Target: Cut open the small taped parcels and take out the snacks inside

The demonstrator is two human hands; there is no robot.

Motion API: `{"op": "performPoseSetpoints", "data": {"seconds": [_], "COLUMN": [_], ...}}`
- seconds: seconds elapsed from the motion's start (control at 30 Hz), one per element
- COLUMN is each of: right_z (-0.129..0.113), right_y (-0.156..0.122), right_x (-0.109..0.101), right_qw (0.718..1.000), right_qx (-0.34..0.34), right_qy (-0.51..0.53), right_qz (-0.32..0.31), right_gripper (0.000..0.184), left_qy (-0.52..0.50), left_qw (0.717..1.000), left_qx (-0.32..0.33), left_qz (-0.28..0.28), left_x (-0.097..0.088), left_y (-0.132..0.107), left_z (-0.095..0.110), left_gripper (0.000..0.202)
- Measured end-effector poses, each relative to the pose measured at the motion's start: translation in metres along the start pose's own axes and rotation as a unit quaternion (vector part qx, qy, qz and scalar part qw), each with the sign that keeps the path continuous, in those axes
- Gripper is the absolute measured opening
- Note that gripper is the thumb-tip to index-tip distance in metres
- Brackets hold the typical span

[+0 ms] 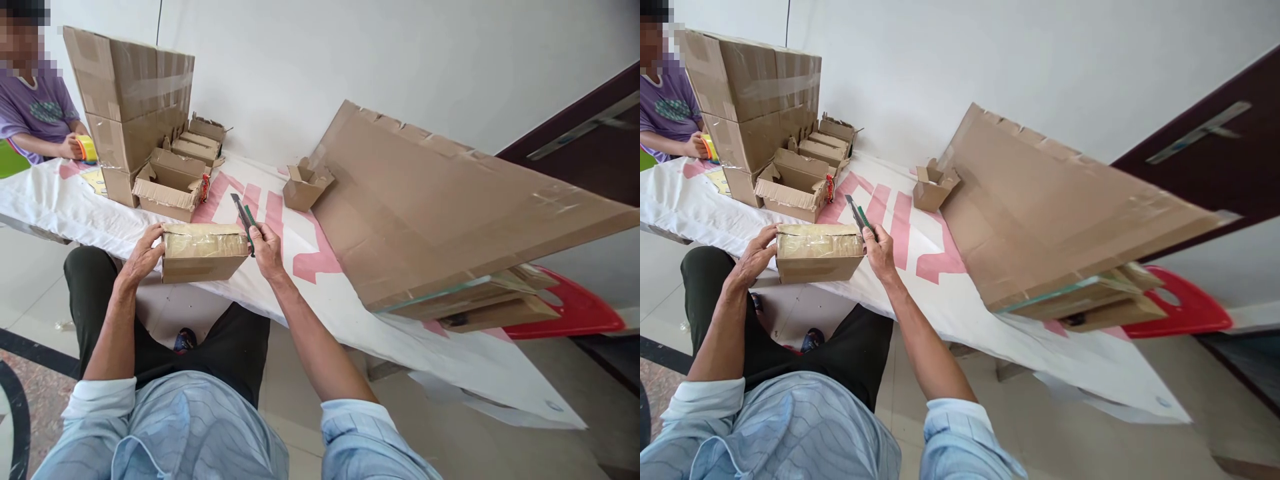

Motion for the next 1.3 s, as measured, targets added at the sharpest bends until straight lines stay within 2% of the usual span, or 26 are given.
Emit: {"op": "performPoseSetpoints", "data": {"seconds": [0.13, 0.27, 0.33, 0.47, 0.57, 0.8, 1.03, 1.3], "right_z": [-0.011, -0.042, -0.064, -0.1, -0.117, -0.136, -0.142, -0.146], "right_y": [-0.003, 0.003, 0.003, -0.005, -0.009, -0.004, -0.003, 0.0], "right_x": [-0.004, -0.017, -0.014, 0.006, 0.018, 0.033, 0.048, 0.061], "right_qw": [0.996, 0.971, 0.953, 0.916, 0.896, 0.858, 0.82, 0.762], "right_qx": [-0.058, -0.182, -0.228, -0.255, -0.257, -0.271, -0.29, -0.312], "right_qy": [-0.063, -0.153, -0.18, -0.192, -0.216, -0.307, -0.376, -0.461], "right_qz": [-0.008, -0.025, -0.087, -0.242, -0.291, -0.31, -0.319, -0.33], "right_gripper": [0.046, 0.04, 0.034, 0.028, 0.026, 0.021, 0.02, 0.026], "left_qy": [-0.017, -0.042, -0.048, -0.031, -0.015, 0.002, 0.003, 0.014], "left_qw": [0.999, 0.999, 0.999, 0.999, 1.0, 0.999, 0.999, 0.999], "left_qx": [0.006, -0.005, -0.009, -0.01, -0.01, -0.012, -0.008, -0.016], "left_qz": [0.03, 0.006, -0.006, -0.013, -0.02, -0.035, -0.038, -0.043], "left_x": [0.004, 0.006, 0.006, 0.003, 0.001, -0.002, -0.001, 0.0], "left_y": [-0.001, -0.007, -0.011, -0.016, -0.018, -0.021, -0.022, -0.021], "left_z": [-0.003, -0.005, -0.003, 0.002, 0.005, 0.011, 0.013, 0.015], "left_gripper": [0.04, 0.042, 0.044, 0.047, 0.051, 0.058, 0.059, 0.059]}}
Point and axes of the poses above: each hand's wrist, its own y-axis towards the middle knuckle, its own x-axis out of the palm, z = x × y, the point moved 3 cm from there along y, towards the middle knuckle, and after that the axes turned 5 degrees about z, right-handed, at the moved point
